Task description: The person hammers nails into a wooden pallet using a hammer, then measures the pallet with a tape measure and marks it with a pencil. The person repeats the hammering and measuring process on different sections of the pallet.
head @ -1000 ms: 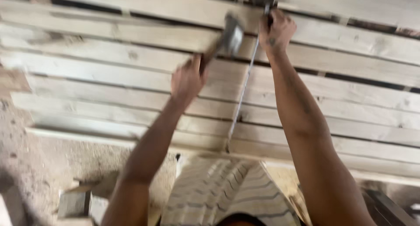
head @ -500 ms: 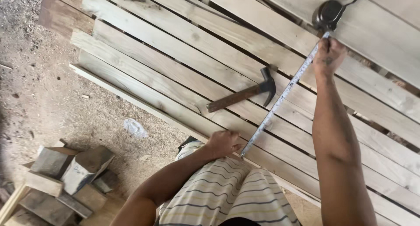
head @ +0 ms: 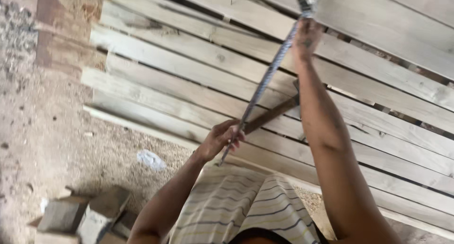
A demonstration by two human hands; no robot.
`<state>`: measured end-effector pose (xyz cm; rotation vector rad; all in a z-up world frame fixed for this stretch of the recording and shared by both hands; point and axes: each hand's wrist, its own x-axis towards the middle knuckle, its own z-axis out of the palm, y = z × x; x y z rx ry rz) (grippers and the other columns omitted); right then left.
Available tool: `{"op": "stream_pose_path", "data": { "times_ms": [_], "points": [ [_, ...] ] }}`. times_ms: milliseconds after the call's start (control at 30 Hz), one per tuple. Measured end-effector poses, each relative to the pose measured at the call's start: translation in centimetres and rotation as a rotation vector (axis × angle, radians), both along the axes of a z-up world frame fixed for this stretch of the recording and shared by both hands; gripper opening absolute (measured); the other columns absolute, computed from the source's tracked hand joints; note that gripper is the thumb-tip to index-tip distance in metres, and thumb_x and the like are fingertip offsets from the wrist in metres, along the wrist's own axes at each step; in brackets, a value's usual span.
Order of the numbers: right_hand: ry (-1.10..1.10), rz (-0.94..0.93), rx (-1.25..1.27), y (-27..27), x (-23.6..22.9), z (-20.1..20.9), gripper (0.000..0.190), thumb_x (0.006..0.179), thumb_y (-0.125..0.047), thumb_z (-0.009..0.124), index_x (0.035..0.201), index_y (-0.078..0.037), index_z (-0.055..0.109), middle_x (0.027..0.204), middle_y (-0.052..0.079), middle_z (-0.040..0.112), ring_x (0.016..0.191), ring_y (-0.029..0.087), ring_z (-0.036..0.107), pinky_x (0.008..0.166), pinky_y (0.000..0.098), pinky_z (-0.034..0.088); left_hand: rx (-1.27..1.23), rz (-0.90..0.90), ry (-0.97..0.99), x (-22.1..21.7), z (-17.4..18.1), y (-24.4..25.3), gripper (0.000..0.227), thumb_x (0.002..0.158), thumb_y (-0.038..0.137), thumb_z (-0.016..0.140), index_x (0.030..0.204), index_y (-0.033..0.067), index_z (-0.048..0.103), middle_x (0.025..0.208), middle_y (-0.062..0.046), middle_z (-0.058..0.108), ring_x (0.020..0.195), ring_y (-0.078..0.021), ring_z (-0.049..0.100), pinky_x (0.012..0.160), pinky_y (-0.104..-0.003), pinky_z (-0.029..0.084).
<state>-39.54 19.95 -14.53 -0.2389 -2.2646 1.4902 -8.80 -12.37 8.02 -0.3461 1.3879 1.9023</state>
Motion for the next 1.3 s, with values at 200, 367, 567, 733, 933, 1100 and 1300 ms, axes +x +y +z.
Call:
{"op": "stream_pose_path", "data": {
  "times_ms": [200, 367, 567, 733, 933, 1100, 1300],
  "points": [
    [0.053, 0.077, 0.150, -11.3, -4.5, 3.5, 0.039, 0.109, -0.021, 0.056, 0.074, -0.002, 0.051, 0.060, 0.009, 0.048, 0.051, 0.020, 0.043, 0.052, 0.0391, 0.035, -0.829, -0.211, 0.383, -2.9, -2.5, -6.7, 0.020, 0.101, 0.028, 0.070, 0.097, 0.0087, 0.074, 0.083, -0.010, 0.077, 0.060, -0.0216, 0.067, 0.053, -0.039, 0.054],
    [0.102, 0.098, 0.557, -15.6, -6.1, 6.0, 0.019, 0.104, -0.017, 0.059, 0.087, -0.010, 0.063, 0.066, 0.005, 0.061, 0.055, 0.022, 0.059, 0.051, 0.0387, 0.047, -0.949, -0.171, 0.420, -4.4, -4.8, -9.1, 0.016, 0.083, 0.022, 0.081, 0.083, 0.0078, 0.072, 0.075, -0.010, 0.073, 0.063, -0.0289, 0.070, 0.057, -0.044, 0.054],
    [0.183, 0.251, 0.665, -16.8, -5.5, 7.4, 0.010, 0.101, -0.010, 0.063, 0.091, -0.007, 0.062, 0.068, 0.005, 0.060, 0.055, 0.020, 0.060, 0.050, 0.0351, 0.048, -1.028, -0.379, 0.248, -4.2, -5.4, -9.8, 0.024, 0.083, 0.029, 0.083, 0.075, 0.0101, 0.071, 0.070, -0.011, 0.072, 0.066, -0.0335, 0.070, 0.062, -0.047, 0.054],
    [0.133, 0.422, 0.656, -16.6, -5.0, 7.5, 0.018, 0.104, -0.014, 0.065, 0.087, -0.010, 0.063, 0.063, 0.000, 0.056, 0.050, 0.014, 0.054, 0.046, 0.0302, 0.043, -1.095, -0.525, 0.246, -3.9, -5.3, -9.9, 0.024, 0.081, 0.032, 0.082, 0.074, 0.0115, 0.072, 0.070, -0.010, 0.072, 0.067, -0.0332, 0.070, 0.062, -0.048, 0.055],
    [-0.028, 0.540, 0.551, -15.3, -4.6, 7.2, 0.022, 0.111, -0.016, 0.061, 0.089, -0.012, 0.060, 0.071, -0.005, 0.058, 0.058, 0.008, 0.055, 0.050, 0.0267, 0.046, -1.071, -0.608, 0.117, -5.2, -5.5, -9.6, 0.032, 0.080, 0.041, 0.083, 0.073, 0.0121, 0.071, 0.067, -0.010, 0.071, 0.065, -0.0327, 0.070, 0.060, -0.047, 0.054],
    [-0.024, 0.498, 0.597, -15.6, -3.1, 7.3, 0.027, 0.102, -0.026, 0.072, 0.086, -0.012, 0.055, 0.074, 0.000, 0.054, 0.064, 0.016, 0.052, 0.052, 0.0305, 0.044, -1.063, -0.707, -0.010, -6.6, -5.7, -9.6, 0.038, 0.082, 0.044, 0.082, 0.072, 0.0107, 0.068, 0.066, -0.010, 0.069, 0.066, -0.0327, 0.070, 0.061, -0.048, 0.054],
    [-0.059, 0.358, 0.548, -17.0, -0.6, 7.0, 0.022, 0.090, -0.020, 0.078, 0.086, -0.013, 0.058, 0.079, 0.002, 0.055, 0.076, 0.020, 0.054, 0.065, 0.0369, 0.045, -1.035, -0.719, -0.031, -7.6, -6.5, -9.1, 0.033, 0.079, 0.040, 0.083, 0.073, 0.0111, 0.069, 0.068, -0.011, 0.071, 0.068, -0.0337, 0.071, 0.064, -0.049, 0.054]
  ]
}}
